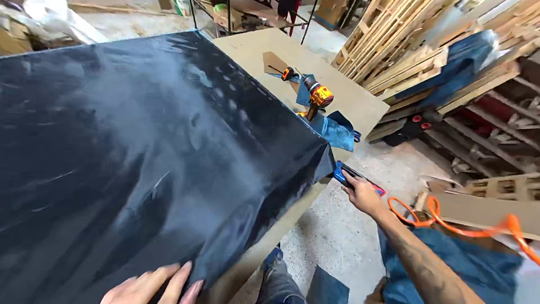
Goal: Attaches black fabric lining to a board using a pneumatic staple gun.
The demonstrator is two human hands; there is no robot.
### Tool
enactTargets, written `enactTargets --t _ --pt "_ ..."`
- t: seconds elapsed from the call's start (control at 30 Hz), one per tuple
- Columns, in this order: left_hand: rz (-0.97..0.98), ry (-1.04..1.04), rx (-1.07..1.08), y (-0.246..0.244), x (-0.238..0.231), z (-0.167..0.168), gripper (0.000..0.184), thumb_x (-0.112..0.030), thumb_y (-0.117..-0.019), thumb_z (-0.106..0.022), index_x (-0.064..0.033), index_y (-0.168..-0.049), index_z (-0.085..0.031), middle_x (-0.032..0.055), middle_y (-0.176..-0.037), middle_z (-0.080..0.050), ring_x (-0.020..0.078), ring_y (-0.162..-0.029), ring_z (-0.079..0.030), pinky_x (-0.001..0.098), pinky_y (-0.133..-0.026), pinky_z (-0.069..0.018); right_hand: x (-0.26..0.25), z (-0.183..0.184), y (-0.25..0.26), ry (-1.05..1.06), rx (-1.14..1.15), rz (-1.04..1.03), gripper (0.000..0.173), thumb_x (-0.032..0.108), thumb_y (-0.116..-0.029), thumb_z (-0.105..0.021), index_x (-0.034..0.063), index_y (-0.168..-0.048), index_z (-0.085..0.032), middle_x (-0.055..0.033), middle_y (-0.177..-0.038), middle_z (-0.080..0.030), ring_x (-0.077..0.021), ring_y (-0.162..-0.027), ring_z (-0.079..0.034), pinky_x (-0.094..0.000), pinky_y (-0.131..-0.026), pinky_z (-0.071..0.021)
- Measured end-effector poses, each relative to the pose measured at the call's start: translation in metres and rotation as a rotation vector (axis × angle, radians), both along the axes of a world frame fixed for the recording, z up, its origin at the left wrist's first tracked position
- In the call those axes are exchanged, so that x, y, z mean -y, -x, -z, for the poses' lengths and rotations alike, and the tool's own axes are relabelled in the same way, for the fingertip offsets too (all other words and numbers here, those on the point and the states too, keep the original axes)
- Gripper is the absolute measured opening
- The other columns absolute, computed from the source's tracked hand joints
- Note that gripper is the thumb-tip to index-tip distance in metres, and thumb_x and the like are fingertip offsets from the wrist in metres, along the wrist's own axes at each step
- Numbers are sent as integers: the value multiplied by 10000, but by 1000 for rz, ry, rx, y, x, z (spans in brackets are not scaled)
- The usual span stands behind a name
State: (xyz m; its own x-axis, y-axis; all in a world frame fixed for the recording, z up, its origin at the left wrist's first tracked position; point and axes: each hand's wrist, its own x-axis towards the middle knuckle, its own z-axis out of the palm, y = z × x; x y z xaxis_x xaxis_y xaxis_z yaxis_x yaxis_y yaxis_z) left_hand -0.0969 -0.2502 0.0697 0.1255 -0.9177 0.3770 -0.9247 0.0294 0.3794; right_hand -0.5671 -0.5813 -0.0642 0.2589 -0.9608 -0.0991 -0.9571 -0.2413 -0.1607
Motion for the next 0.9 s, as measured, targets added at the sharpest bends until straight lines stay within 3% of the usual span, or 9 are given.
enactTargets --t 0.13,0.2,0.23,0.3,0.37,0.5,0.67,0.8,0.9 --pt "12 6 -38 98 111 -18 279 -301 -992 -685 -137 -1206 -755 118 -1200 -713 270 -1190 -644 501 -1074 -478 86 52 20 49 53 -252 592 235 -951 -733 224 -1511 -542 -197 -1302 -665 -416 -1207 -625 -612 -1013 -507" --pt "16 55 8 132 161 -18 249 -310 -999 -669 -161 -1169 -774 74 -1198 -721 243 -1183 -658 502 -1072 -498 109 49 14 136 179 -254 374 199 -950 -734 152 -1319 -707 -196 -1274 -673 -434 -1214 -596 -632 -1015 -488" --pt "20 64 43 142 182 -19 243 -309 -1005 -656 -163 -1158 -777 55 -1203 -720 230 -1183 -658 495 -1072 -502 111 33 1 173 292 -219 233 205 -976 -692 98 -1171 -761 -193 -1218 -688 -420 -1192 -604 -630 -1006 -490" --pt "17 46 89 158 216 -22 249 -307 -1014 -638 -161 -1163 -775 34 -1225 -709 212 -1207 -641 466 -1090 -495 94 -25 -34 190 541 -118 334 385 -1026 -612 86 -992 -758 -104 -1018 -726 -275 -992 -694 -523 -867 -576" --pt "21 12 103 169 240 -26 250 -300 -1019 -629 -156 -1162 -774 28 -1233 -701 206 -1215 -626 434 -1083 -493 62 -78 -62 139 733 -93 403 510 -969 -652 125 -890 -744 -24 -893 -714 -177 -853 -698 -437 -753 -598" --pt "51 -63 113 186 274 -28 243 -255 -1039 -582 -168 -1175 -764 17 -1237 -690 199 -1194 -620 413 -1056 -499 47 -105 -101 -20 847 -60 398 471 -783 -877 102 -867 -751 -40 -813 -698 -196 -728 -667 -445 -649 -581" --pt "65 -193 154 197 304 -29 316 -357 -1045 -573 -160 -1231 -735 10 -1254 -679 197 -1209 -611 411 -1063 -493 59 -110 -99 -232 836 -57 229 364 -880 -826 144 -842 -776 3 -690 -691 -136 -591 -637 -416 -579 -560" --pt "71 -336 93 201 319 -29 374 -431 -995 -648 -154 -1231 -737 21 -1260 -683 209 -1205 -622 434 -1056 -505 74 -110 -92 -579 1013 27 221 298 -920 -795 86 -861 -776 -55 -730 -720 -167 -628 -655 -382 -598 -551" --pt "72 -389 66 203 329 -23 369 -433 -959 -702 -153 -1192 -760 27 -1224 -690 215 -1174 -629 429 -1022 -524 78 -116 -97 -621 1122 58 175 221 -886 -830 70 -855 -749 -71 -770 -710 -180 -674 -649 -369 -626 -546"
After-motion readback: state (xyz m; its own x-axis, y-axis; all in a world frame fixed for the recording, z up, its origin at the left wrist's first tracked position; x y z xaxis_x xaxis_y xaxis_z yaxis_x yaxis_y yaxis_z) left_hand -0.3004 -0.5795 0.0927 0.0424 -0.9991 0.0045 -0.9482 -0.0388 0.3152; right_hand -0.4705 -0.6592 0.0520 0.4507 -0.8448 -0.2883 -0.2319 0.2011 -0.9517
